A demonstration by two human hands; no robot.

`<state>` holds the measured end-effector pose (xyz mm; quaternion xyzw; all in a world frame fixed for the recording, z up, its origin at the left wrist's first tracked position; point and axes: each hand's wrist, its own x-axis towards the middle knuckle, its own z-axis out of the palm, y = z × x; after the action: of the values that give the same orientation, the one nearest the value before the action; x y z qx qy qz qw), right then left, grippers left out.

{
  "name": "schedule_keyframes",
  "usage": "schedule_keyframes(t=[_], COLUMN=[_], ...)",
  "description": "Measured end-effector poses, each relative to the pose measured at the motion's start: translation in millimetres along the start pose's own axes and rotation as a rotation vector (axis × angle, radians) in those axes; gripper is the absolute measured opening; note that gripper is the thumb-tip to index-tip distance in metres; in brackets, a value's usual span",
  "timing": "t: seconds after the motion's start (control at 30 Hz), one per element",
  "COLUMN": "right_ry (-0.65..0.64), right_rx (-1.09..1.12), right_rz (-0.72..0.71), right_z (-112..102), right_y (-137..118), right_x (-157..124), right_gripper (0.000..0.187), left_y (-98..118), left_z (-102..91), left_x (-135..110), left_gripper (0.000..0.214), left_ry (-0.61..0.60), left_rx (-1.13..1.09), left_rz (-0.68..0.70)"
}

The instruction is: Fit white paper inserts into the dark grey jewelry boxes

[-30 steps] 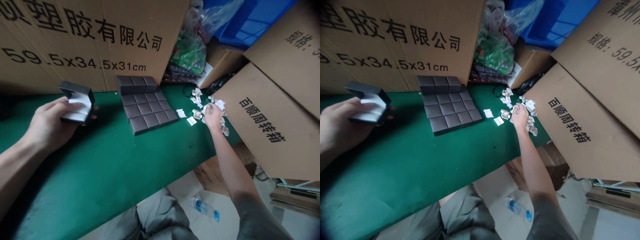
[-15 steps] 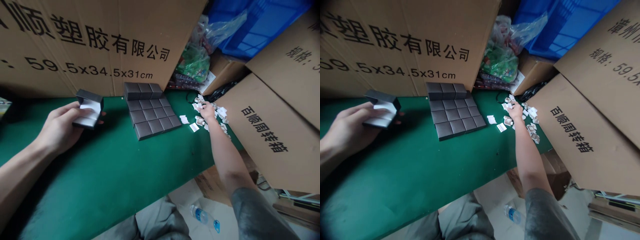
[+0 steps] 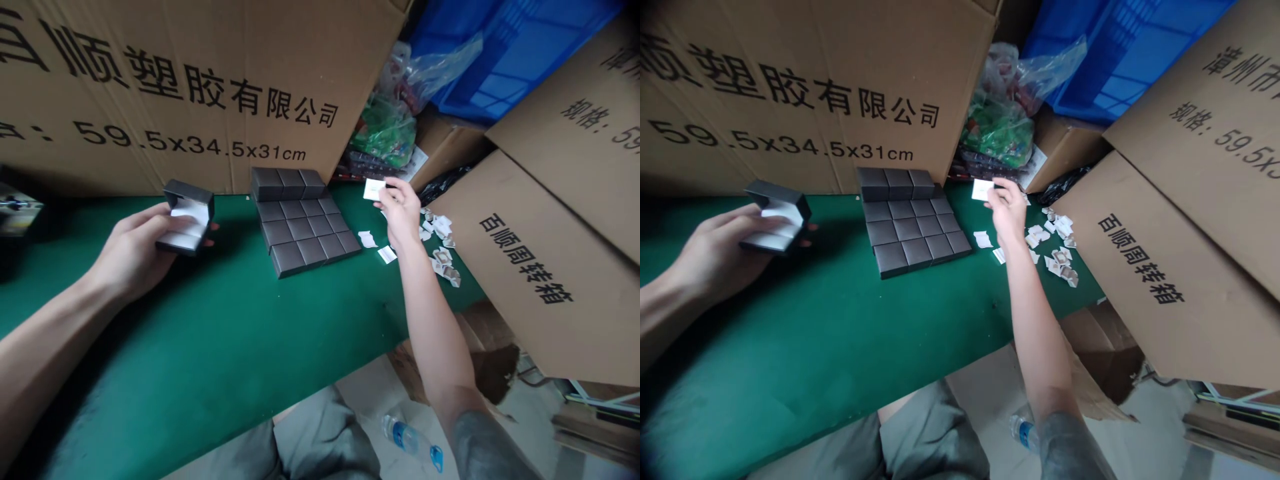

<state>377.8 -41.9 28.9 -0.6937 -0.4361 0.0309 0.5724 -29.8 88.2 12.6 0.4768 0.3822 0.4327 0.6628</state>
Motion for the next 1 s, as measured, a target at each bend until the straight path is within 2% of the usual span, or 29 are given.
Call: schedule_keyframes(t=[0.1, 0.17, 0.27, 0.37, 0.47, 0.6, 0.7, 0.83, 0.93, 1.0], right_ry=[-0.232, -0.360, -0.506, -0.590, -0.646, -0.676, -0.688, -0.608, -0.584, -0.598], right_rx=[0.182, 0.246, 0.335, 0.461, 0.571, 0.610, 0.639, 0.729, 0.793, 0.775], right_rz=[-0.095, -0.139, -0.145, -0.089, -0.001, 0.021, 0.048, 0.162, 0.234, 0.230], right_z=[31.4, 53.8, 89.7, 124.1, 148.2, 157.3, 154.7, 153.2, 154.0, 154.1], right_y=[-44.1, -73.2, -107.6, -124.2, -125.0, -116.8, -112.2, -112.1, -114.8, -115.8], right_x=[-19.3, -32.4, -51.4, -70.9, -90.3, -108.4, -114.9, -119.6, -121.9, -122.7], right_gripper=[0.041, 0.034, 0.033, 0.036, 0.042, 0.048, 0.039, 0.032, 0.035, 0.036], left_y=[3.8, 4.8, 3.7, 2.3, 2.0, -0.4, -6.5, -13.7, -13.9, -13.4], left_z=[0.8, 0.1, -1.6, -2.6, -3.4, -7.1, -13.1, -19.7, -19.5, -18.6], left_x=[-3.0, -6.4, -11.2, -15.7, -20.3, -23.8, -21.6, -17.7, -18.6, -19.5], left_gripper=[0.029, 0.032, 0.039, 0.048, 0.057, 0.061, 0.064, 0.083, 0.085, 0.084], left_ry=[-0.084, -0.110, -0.146, -0.186, -0.231, -0.282, -0.318, -0.317, -0.327, -0.320], left_rx=[0.008, -0.002, -0.004, -0.004, 0.013, 0.065, 0.086, 0.191, 0.282, 0.289], left_rz=[-0.031, -0.038, -0.069, -0.074, -0.083, -0.083, -0.075, -0.043, -0.046, -0.045])
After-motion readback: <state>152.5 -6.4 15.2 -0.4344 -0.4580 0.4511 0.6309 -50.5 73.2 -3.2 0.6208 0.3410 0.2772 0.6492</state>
